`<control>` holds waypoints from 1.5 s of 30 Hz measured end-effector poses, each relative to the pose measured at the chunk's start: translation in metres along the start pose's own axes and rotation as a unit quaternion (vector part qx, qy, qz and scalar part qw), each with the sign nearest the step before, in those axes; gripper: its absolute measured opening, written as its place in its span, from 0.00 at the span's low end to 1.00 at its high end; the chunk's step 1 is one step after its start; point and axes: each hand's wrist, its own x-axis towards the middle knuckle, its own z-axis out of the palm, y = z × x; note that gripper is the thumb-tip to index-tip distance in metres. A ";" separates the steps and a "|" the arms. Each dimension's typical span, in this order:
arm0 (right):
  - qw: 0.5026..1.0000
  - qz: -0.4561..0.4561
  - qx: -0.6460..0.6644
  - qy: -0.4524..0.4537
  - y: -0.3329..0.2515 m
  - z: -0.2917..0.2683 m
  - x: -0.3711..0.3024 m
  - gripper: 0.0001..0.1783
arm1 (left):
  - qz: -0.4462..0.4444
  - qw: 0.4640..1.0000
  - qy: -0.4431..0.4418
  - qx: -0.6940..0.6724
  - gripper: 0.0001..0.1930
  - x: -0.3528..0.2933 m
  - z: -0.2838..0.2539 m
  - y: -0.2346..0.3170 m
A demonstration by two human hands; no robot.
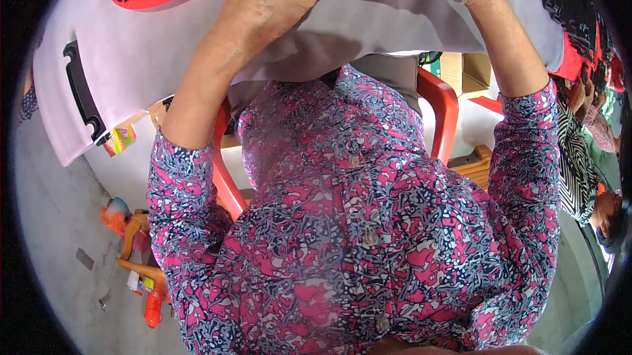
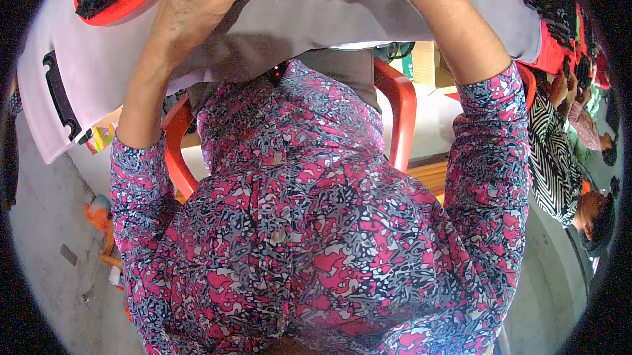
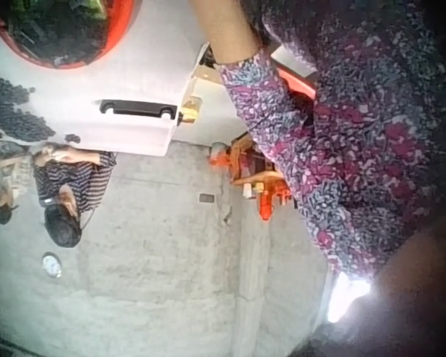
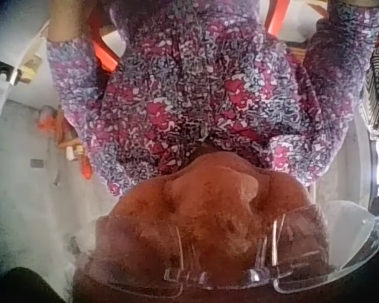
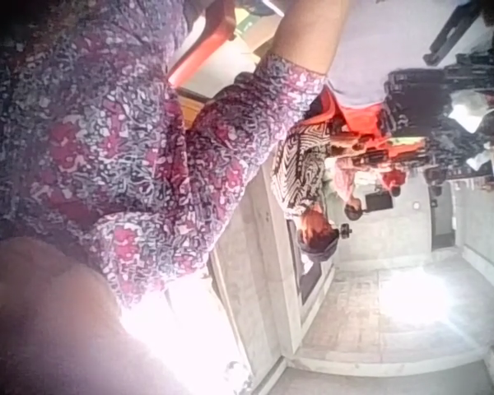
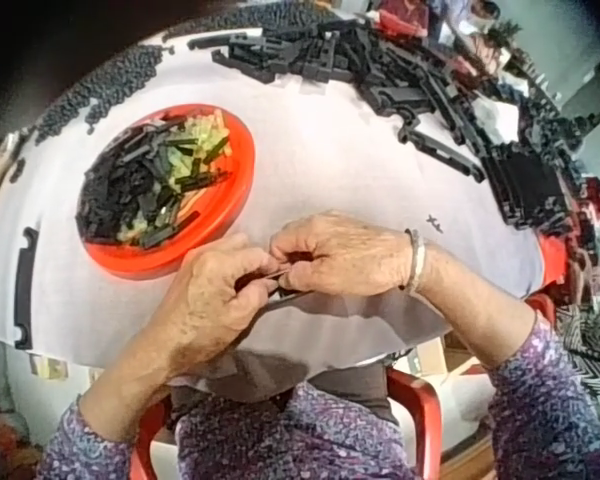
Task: The person assembles spirit levels by hand, picking up plastic level frames, fitting spirit level vials into the frames, and pressing the parts together.
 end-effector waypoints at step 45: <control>0.946 0.015 0.295 0.132 0.028 -0.008 -0.040 0.04 | -0.030 0.999 -0.011 -0.042 0.14 -0.007 -0.006 -0.016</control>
